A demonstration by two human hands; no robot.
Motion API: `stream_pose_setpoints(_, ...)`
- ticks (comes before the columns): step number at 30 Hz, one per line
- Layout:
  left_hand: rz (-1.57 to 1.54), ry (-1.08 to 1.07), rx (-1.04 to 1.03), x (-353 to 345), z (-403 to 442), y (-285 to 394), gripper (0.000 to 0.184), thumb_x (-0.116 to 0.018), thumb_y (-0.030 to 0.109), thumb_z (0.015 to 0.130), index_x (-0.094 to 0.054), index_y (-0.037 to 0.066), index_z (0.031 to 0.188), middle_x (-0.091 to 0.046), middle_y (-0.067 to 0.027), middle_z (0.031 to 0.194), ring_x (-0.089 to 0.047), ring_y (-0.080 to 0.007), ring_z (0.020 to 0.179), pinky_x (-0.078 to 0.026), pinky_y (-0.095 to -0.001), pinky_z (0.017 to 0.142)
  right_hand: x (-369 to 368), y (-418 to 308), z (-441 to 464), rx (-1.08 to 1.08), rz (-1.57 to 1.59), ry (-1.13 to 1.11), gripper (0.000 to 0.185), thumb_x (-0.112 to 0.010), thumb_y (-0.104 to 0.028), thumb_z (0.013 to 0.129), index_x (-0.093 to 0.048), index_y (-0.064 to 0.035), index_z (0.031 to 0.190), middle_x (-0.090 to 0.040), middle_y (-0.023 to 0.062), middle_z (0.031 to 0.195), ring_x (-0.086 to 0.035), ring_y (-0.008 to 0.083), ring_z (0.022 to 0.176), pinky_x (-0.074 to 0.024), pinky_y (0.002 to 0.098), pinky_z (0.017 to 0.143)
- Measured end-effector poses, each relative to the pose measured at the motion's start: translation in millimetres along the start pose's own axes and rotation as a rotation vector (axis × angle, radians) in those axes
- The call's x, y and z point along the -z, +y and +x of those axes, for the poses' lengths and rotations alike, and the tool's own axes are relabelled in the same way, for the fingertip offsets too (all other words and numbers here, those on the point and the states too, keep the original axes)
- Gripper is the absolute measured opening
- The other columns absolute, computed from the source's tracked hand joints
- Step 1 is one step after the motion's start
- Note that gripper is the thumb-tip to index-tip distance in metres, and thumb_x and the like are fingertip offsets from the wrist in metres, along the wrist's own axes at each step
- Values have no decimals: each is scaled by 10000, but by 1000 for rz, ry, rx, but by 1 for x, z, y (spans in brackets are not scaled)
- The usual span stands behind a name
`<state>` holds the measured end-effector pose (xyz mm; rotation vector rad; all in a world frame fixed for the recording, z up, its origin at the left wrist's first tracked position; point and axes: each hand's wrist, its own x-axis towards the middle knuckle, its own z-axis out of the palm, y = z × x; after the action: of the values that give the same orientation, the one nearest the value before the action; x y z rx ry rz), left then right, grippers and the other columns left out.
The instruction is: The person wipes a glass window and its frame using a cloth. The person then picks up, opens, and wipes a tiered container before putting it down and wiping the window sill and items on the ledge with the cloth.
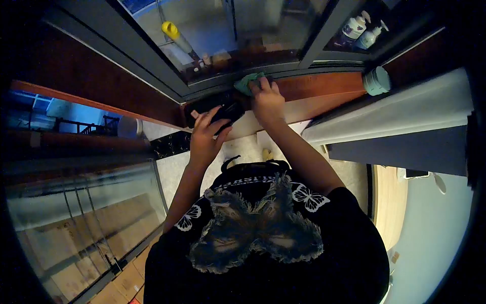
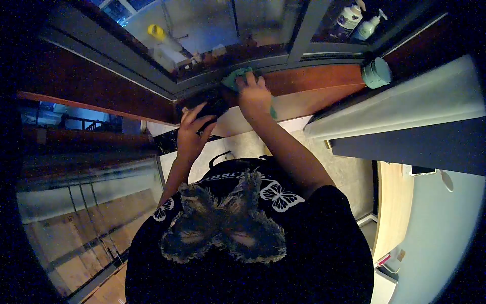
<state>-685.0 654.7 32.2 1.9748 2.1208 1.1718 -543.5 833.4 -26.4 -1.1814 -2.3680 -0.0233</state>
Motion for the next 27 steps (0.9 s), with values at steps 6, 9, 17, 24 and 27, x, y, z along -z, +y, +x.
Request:
stream_pose_setpoints(6, -1, 21, -18, 7, 4, 2, 248, -822, 142, 791, -761, 49, 1012, -645, -133, 1308, -624, -350, 1137, -514, -427, 971, 44, 53, 11, -66, -206, -190, 482, -666, -140, 824, -664, -344, 1260, -592, 2, 1308, -601, 319, 1132, -596, 450, 842)
stream_pose_setpoints(9, -33, 12, -3, 2, 4, 1, 246, -819, 140, 791, -762, 50, 1013, -649, -139, 1301, -623, -353, 1133, -518, -426, 968, 45, 116, 17, -117, -240, -160, 486, -644, -130, 858, -648, -362, 1286, -574, -25, 1363, -591, 315, 1148, -589, 458, 850)
stream_pose_setpoints(17, -124, -167, -15, -37, 24, 5, 262, -785, 192, 834, -748, 85, 1070, -615, -150, 1363, -579, -380, 1206, -484, -459, 1035, 51, 245, -12, -307, 645, 357, 427, -574, -18, 879, -679, -77, 1289, -694, 146, 1174, -665, 290, 1109, -510, 381, 965)
stream_pose_setpoints(24, -57, -263, -237, -152, 96, 25, 337, -736, 247, 867, -712, 104, 1171, -568, -132, 1414, -531, -361, 1274, -478, -458, 1059, 85, 266, -134, -1187, 1844, 247, 408, -624, -284, 888, -620, -45, 1218, -694, 117, 1082, -653, 307, 985, -535, 431, 901)
stream_pose_setpoints(27, -124, -247, -275, -193, 119, 50, 330, -732, 258, 867, -718, 105, 1160, -571, -126, 1409, -517, -357, 1295, -472, -454, 1066, 86, 264, -180, -1232, 1834, 258, 450, -642, -277, 861, -604, -44, 1244, -688, 135, 1078, -648, 322, 1000, -527, 437, 913)
